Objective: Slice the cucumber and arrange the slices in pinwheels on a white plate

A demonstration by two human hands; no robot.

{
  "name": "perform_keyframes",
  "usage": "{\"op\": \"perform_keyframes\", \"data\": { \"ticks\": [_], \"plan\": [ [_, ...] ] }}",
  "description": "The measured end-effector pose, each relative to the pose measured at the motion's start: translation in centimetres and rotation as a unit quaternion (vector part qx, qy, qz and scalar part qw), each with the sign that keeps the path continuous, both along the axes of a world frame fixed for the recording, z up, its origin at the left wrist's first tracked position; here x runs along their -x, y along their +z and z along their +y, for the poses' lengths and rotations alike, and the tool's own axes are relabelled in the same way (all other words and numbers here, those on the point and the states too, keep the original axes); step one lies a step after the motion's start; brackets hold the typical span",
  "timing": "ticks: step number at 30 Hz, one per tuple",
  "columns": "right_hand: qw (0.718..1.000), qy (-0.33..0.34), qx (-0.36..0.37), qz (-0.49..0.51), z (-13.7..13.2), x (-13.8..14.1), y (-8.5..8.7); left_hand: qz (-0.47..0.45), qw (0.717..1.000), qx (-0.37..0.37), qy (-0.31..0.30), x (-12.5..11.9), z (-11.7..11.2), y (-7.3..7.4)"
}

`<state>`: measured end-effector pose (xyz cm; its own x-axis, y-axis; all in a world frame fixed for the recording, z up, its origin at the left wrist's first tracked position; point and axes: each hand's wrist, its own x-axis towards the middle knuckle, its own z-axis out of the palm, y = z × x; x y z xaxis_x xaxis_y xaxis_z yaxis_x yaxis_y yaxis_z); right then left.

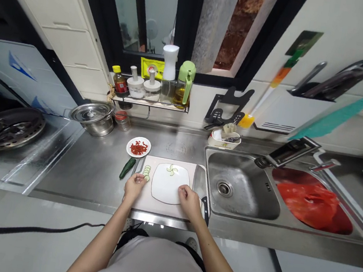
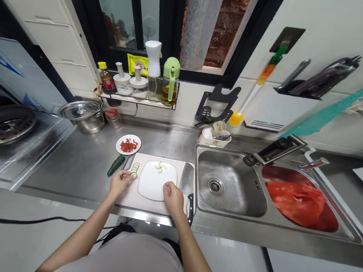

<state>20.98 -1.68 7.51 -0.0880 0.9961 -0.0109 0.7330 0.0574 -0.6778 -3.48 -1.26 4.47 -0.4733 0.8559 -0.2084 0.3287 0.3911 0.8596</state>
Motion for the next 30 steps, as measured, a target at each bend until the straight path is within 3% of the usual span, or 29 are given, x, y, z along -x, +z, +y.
{"op": "perform_keyframes", "data": {
  "ticks": [5, 10, 13, 16, 20, 26, 30],
  "plan": [
    [0.998, 0.028, -0.033, 0.051, 1.8, 1.3, 2.4, -0.158, 0.983, -0.08, -0.05, -1.3, 1.6, 2.7],
    [0.986, 0.097, -0.108, 0.088, 3.4, 2.8, 5.3, -0.15, 0.973, -0.109, -0.135, -3.0, 2.2, 6.0],
    [0.977, 0.141, -0.134, 0.082, 3.9, 3.2, 6.1, -0.129, 0.97, -0.11, -0.175, -3.9, 2.4, 7.3],
    [0.973, 0.156, -0.147, 0.081, 4.1, 3.2, 6.1, -0.125, 0.967, -0.123, -0.187, -4.6, 2.6, 7.9],
    [0.968, 0.136, -0.189, 0.095, 4.2, 2.7, 6.1, -0.148, 0.971, -0.129, -0.14, -5.2, 2.5, 8.1],
    [0.95, 0.134, -0.27, 0.079, 4.2, 1.7, 7.1, -0.307, 0.931, 0.002, -0.197, -6.0, 2.2, 9.2],
    [0.945, 0.156, -0.283, 0.057, 4.4, 1.2, 7.4, -0.367, 0.909, 0.024, -0.194, -6.4, 2.4, 9.9]
  ]
}}
